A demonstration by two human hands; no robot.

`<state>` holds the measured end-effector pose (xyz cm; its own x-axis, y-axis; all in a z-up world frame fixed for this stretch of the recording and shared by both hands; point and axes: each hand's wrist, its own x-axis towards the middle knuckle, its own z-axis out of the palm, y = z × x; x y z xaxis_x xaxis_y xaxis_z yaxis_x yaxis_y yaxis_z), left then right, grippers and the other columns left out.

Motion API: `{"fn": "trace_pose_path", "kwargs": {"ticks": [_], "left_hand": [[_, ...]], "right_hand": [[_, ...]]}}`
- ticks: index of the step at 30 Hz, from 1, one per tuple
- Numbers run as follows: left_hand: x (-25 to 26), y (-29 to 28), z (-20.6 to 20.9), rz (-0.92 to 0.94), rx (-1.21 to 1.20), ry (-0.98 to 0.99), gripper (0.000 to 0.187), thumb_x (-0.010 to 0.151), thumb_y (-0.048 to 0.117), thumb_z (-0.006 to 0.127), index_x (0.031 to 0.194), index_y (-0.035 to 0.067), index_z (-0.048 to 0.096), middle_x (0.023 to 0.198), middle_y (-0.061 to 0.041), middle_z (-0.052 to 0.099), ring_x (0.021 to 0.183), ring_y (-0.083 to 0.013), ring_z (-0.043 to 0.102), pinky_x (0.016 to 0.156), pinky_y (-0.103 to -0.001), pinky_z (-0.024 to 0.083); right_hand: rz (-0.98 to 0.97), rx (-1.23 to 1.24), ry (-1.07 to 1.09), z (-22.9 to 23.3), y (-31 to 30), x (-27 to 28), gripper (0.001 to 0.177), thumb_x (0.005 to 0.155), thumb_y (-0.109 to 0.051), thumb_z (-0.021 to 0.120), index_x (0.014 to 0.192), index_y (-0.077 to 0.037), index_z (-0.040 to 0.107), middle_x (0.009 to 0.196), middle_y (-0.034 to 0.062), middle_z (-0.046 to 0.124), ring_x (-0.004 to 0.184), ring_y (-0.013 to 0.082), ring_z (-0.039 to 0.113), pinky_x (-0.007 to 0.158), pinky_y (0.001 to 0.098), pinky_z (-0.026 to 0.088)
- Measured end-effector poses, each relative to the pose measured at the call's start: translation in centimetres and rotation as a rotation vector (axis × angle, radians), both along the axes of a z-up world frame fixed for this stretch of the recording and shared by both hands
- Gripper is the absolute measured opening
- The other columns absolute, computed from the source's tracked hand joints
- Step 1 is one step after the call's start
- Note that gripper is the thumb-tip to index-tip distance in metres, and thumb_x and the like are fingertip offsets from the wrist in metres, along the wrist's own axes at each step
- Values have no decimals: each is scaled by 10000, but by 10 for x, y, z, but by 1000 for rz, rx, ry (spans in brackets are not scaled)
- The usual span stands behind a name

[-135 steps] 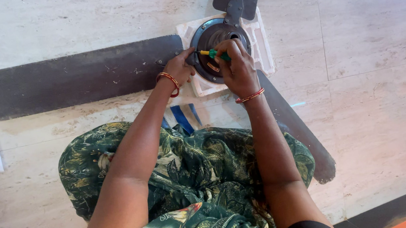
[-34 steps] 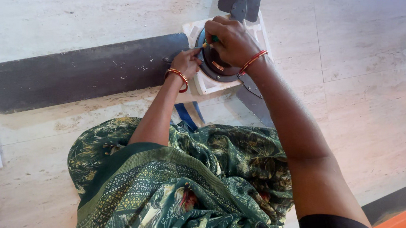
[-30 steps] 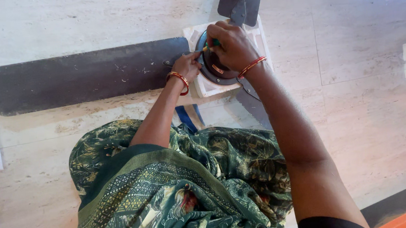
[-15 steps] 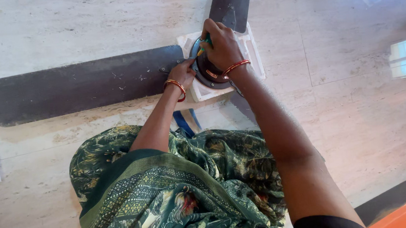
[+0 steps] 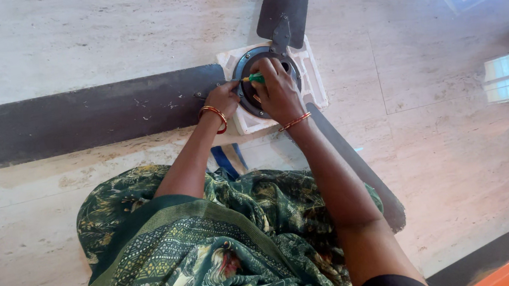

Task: The person uses a screwdriver to tighten screws on the central hub of a ceiling fan lying on the floor. The person works on multiple screws around the hub, securing the fan blades in place.

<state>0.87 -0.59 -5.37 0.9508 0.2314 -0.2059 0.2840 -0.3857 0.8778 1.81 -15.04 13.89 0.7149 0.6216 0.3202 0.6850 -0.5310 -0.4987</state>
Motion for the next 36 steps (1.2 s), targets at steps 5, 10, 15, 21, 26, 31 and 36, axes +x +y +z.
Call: {"fn": "trace_pose_path", "kwargs": {"ticks": [5,10,15,21,26,31,36], "left_hand": [[-4,4,8,-36,-16,-14,491,855,145,650,1345,168,660,1044,-176,748,987,-332,728,887,-429,552],[-15,5,35,-5,6,33,466,884,170,639,1349,188,665,998,-154,758,930,-327,748,870,-426,570],[-17,0,55,48,351,-111,278,935,306,693,1172,168,735,1001,-98,731,934,-337,705,794,-474,554],[5,-9,54,109,436,-94,230,932,329,727,1042,128,720,1056,-89,709,927,-358,699,789,-488,555],[8,-5,43,95,456,-147,163,885,239,758,1006,138,720,1046,-86,708,918,-355,705,786,-480,565],[7,-5,45,92,462,-157,145,892,228,749,1002,142,709,1051,-74,708,904,-344,713,767,-478,572],[9,-7,46,45,539,-167,148,894,211,715,1037,171,724,1102,-99,684,904,-368,703,764,-486,573]], "right_hand": [[-72,212,107,-12,-21,-9,459,915,-29,753,1288,-58,487,1141,133,704,1073,305,728,846,391,601],[-92,322,224,-16,-27,-5,397,929,-77,801,1226,-67,537,1137,95,744,1058,233,770,831,335,659],[-220,326,181,16,-28,-6,308,917,-77,817,1146,-67,613,1059,93,768,965,206,784,764,322,619],[-201,392,16,55,-60,-27,304,926,-21,809,1160,-42,615,1089,102,763,997,179,777,820,312,608],[-284,519,115,52,-86,-33,314,952,16,772,1188,-2,566,1143,115,755,1065,159,743,924,305,614],[-296,536,125,49,-92,-24,309,949,11,779,1176,-9,569,1126,115,768,1051,155,754,922,296,624],[-257,521,99,47,-91,-24,300,958,-13,772,1171,-22,561,1148,121,762,1076,159,749,917,298,622]]}}
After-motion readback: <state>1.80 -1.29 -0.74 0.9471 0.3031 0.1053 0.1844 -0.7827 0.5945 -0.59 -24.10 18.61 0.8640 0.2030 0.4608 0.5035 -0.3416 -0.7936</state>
